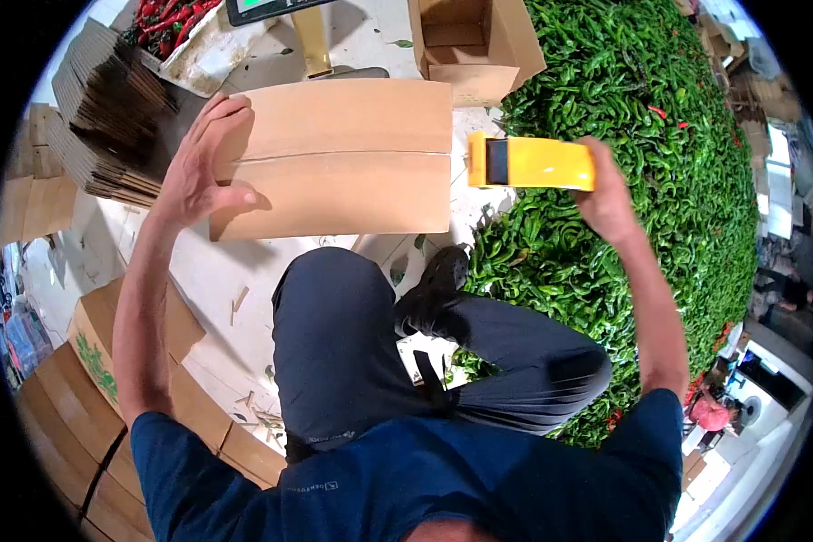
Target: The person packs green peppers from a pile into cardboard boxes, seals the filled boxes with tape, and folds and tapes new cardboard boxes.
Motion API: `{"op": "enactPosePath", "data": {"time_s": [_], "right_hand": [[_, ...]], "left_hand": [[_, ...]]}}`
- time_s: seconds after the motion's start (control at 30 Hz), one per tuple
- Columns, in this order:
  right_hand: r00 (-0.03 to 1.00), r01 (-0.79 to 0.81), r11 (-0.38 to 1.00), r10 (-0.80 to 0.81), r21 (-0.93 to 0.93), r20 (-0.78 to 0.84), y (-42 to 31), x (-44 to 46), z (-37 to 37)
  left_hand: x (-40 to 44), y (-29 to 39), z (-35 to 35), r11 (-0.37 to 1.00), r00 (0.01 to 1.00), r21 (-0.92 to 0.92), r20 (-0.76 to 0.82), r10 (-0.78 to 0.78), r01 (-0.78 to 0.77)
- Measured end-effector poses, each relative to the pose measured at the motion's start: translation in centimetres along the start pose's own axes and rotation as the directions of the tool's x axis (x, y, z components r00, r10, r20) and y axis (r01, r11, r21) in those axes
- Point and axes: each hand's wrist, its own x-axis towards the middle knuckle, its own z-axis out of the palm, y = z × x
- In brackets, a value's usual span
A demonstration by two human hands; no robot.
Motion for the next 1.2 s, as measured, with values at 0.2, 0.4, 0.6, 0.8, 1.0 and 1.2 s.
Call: {"op": "enactPosePath", "data": {"time_s": [0.2, 0.4, 0.6, 0.8, 1.0, 1.2], "right_hand": [[0.713, -0.318, -0.477, 0.449, 0.819, 0.538, 2.0, 1.3, 18.8], [1.0, -0.023, 0.942, 0.028, 0.334, -0.01, 0.1, 1.5, 19.4], [0.959, 0.169, 0.969, -0.204, 0.183, 0.196, -1.9, 4.7, 15.8], [0.931, 0.33, 0.941, -0.31, -0.079, 0.191, 1.9, 4.7, 22.6], [0.842, 0.159, 0.949, 0.015, -0.274, 0.539, -1.7, 7.3, 20.2], [0.801, 0.268, 0.825, 0.096, -0.497, 0.591, -6.5, 10.8, 22.9]], "left_hand": [[0.8, 3.7, 0.8, 0.842, 0.989, 0.53, 0.045, -0.14, 0.095], [10.6, 14.9, 7.2, 0.907, 0.988, 0.393, 0.089, 0.123, -0.149], [13.4, 16.0, 9.0, 0.896, 0.953, 0.325, 0.115, 0.28, -0.303], [14.1, 15.5, 9.1, 0.908, 0.959, 0.311, 0.103, 0.262, -0.282], [14.1, 15.2, 10.4, 0.935, 0.984, 0.314, -0.012, 0.176, -0.164], [14.3, 14.9, 10.2, 0.912, 0.982, 0.371, 0.012, 0.186, -0.177]]}}
